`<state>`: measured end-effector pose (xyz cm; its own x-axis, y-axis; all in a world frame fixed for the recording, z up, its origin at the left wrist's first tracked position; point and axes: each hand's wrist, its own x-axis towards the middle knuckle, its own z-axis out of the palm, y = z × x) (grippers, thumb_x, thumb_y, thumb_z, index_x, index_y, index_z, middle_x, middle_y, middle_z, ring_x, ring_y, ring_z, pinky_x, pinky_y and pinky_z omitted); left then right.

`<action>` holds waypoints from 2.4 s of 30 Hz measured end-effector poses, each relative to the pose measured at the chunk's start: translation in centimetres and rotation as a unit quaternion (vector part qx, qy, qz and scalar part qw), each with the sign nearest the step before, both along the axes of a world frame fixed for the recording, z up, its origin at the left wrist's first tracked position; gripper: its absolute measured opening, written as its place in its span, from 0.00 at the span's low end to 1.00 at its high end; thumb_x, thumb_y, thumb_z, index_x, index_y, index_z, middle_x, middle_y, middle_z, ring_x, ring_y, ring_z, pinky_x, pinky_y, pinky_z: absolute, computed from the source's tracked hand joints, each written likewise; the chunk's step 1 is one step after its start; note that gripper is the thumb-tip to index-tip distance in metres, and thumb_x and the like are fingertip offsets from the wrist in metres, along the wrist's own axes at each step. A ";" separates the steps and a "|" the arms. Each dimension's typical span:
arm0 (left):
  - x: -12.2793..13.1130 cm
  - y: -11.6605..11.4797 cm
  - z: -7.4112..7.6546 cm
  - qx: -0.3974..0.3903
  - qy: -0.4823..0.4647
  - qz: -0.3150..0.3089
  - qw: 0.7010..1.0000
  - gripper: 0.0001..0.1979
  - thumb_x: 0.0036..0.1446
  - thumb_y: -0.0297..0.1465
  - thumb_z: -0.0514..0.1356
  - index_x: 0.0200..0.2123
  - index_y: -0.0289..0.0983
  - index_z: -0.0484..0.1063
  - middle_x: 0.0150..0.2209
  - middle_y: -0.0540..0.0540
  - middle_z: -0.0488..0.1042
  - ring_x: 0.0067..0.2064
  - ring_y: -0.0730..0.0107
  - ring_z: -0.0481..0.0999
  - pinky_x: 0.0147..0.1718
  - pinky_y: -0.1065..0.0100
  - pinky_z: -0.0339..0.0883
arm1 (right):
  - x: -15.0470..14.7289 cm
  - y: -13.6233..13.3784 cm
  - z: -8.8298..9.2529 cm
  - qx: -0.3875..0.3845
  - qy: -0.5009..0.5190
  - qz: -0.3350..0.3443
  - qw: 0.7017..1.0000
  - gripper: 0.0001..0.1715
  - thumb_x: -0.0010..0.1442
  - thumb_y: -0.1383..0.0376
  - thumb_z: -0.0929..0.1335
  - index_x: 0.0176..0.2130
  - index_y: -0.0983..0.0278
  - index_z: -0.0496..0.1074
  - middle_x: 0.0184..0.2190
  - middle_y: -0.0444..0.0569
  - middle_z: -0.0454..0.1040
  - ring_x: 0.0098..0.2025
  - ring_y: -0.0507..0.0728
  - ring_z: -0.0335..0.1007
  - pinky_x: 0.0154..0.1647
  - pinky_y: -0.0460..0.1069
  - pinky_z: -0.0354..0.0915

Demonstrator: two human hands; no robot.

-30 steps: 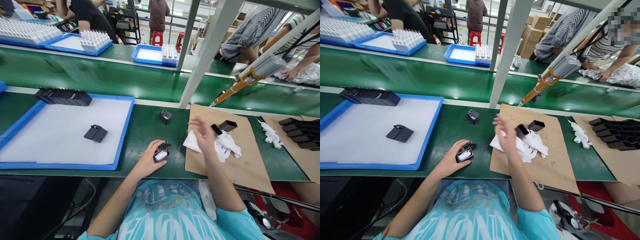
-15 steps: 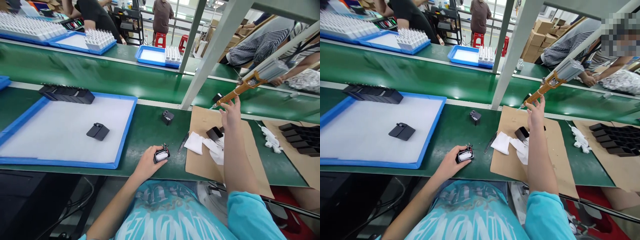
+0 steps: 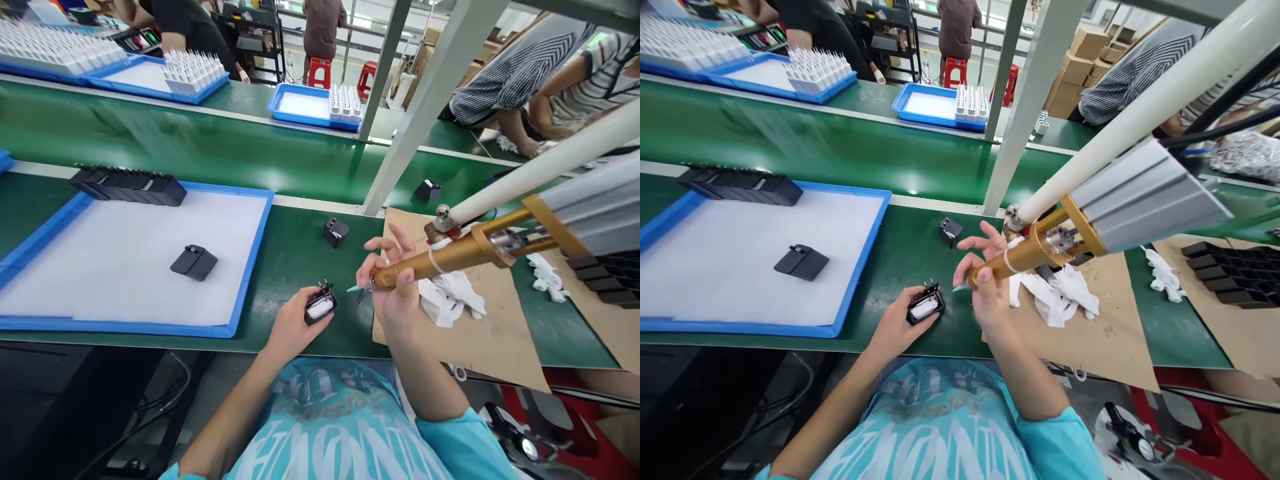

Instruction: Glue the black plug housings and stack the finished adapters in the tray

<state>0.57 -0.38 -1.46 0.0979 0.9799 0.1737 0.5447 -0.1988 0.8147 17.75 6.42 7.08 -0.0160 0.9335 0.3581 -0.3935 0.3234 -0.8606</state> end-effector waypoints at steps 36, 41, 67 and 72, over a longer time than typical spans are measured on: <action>0.1 -0.5 2.0 0.009 -0.024 0.054 0.998 0.17 0.54 0.34 0.65 0.46 0.40 0.67 0.40 0.47 0.78 0.38 0.66 0.79 0.37 0.67 0.71 | -3.7 -2.4 1.3 -0.008 0.169 0.038 0.985 0.27 0.57 0.42 0.64 0.50 0.52 0.63 0.37 0.42 0.68 0.18 0.46 0.60 0.18 0.47 0.58; 1.1 -0.1 2.5 0.020 -0.036 0.033 0.999 0.17 0.52 0.34 0.65 0.45 0.40 0.68 0.40 0.47 0.78 0.39 0.65 0.79 0.37 0.66 0.71 | -4.5 -2.6 1.5 -0.004 0.166 0.049 0.985 0.27 0.56 0.42 0.64 0.50 0.51 0.62 0.37 0.42 0.67 0.18 0.47 0.59 0.18 0.47 0.58; -3.5 2.5 2.7 -0.130 0.001 -0.062 0.990 0.25 0.54 0.40 0.65 0.54 0.42 0.67 0.54 0.43 0.75 0.55 0.58 0.75 0.53 0.57 0.69 | -1.9 -1.4 0.9 -0.010 0.155 0.011 0.988 0.28 0.54 0.41 0.64 0.49 0.51 0.64 0.37 0.43 0.67 0.18 0.48 0.60 0.18 0.48 0.58; -2.7 4.2 2.5 -0.185 -0.124 -0.108 0.969 0.23 0.60 0.39 0.61 0.57 0.41 0.67 0.58 0.39 0.73 0.59 0.57 0.71 0.60 0.52 0.63 | -0.8 -1.0 0.3 -0.007 0.156 -0.003 0.988 0.27 0.56 0.43 0.63 0.50 0.51 0.65 0.38 0.43 0.68 0.19 0.48 0.61 0.19 0.48 0.58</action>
